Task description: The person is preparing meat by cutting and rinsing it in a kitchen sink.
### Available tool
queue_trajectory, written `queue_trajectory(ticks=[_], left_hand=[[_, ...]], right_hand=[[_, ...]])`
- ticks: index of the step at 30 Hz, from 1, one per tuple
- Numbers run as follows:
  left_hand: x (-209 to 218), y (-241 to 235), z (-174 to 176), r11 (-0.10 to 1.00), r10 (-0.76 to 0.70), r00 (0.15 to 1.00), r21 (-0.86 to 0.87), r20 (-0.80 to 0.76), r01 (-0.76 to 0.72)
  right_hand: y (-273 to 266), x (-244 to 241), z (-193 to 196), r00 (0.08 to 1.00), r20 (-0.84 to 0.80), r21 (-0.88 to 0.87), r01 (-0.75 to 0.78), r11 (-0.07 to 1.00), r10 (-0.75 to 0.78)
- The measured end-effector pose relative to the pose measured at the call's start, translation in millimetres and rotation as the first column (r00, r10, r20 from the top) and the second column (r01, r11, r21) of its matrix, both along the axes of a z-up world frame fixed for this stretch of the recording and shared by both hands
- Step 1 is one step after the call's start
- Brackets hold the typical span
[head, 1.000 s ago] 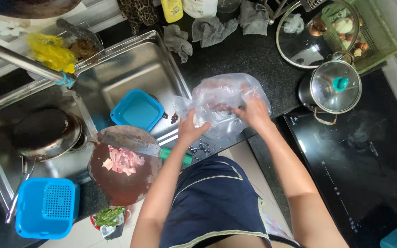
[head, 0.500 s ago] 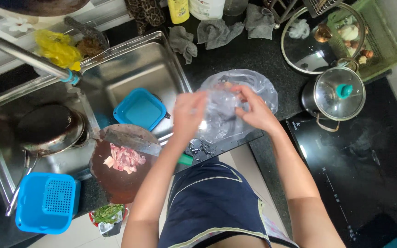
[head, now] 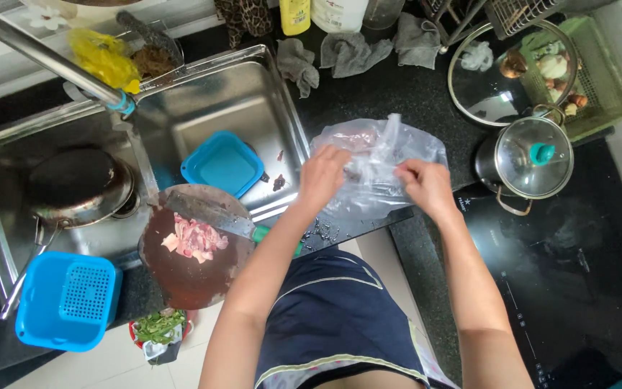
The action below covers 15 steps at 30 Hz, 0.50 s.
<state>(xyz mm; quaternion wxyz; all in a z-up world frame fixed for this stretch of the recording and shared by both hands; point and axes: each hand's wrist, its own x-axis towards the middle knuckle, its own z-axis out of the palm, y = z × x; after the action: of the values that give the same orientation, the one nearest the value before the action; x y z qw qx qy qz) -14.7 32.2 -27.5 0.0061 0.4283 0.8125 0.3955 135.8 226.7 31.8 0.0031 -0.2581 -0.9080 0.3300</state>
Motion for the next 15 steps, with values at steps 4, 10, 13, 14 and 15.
queue_trajectory(ticks=[4,10,13,14,15], left_hand=[[-11.9,-10.1,-27.2,0.989,0.145,0.989,0.036,0.000,-0.145],[-28.6,-32.0,-5.9,0.901,0.423,0.813,-0.282,0.400,-0.329],[-11.3,-35.0,47.2,0.966,0.224,0.972,0.115,0.068,-0.231],[-7.2,-29.8,58.9,0.968,0.217,0.974,0.116,0.065,-0.223],[-0.3,-25.4,70.2,0.985,0.138,0.990,0.108,-0.015,-0.136]], right_hand=[[28.6,17.8,-42.1,0.981,-0.038,0.206,0.192,0.959,-0.188],[37.8,34.9,-50.6,0.915,0.048,0.118,0.392,0.912,-0.400],[10.9,33.8,-27.4,0.986,-0.100,0.088,0.146,0.985,-0.137],[2.0,25.3,-15.5,0.984,-0.102,0.087,0.153,0.984,-0.144],[-7.4,19.2,-3.3,0.982,-0.179,0.144,0.087,0.986,-0.060]])
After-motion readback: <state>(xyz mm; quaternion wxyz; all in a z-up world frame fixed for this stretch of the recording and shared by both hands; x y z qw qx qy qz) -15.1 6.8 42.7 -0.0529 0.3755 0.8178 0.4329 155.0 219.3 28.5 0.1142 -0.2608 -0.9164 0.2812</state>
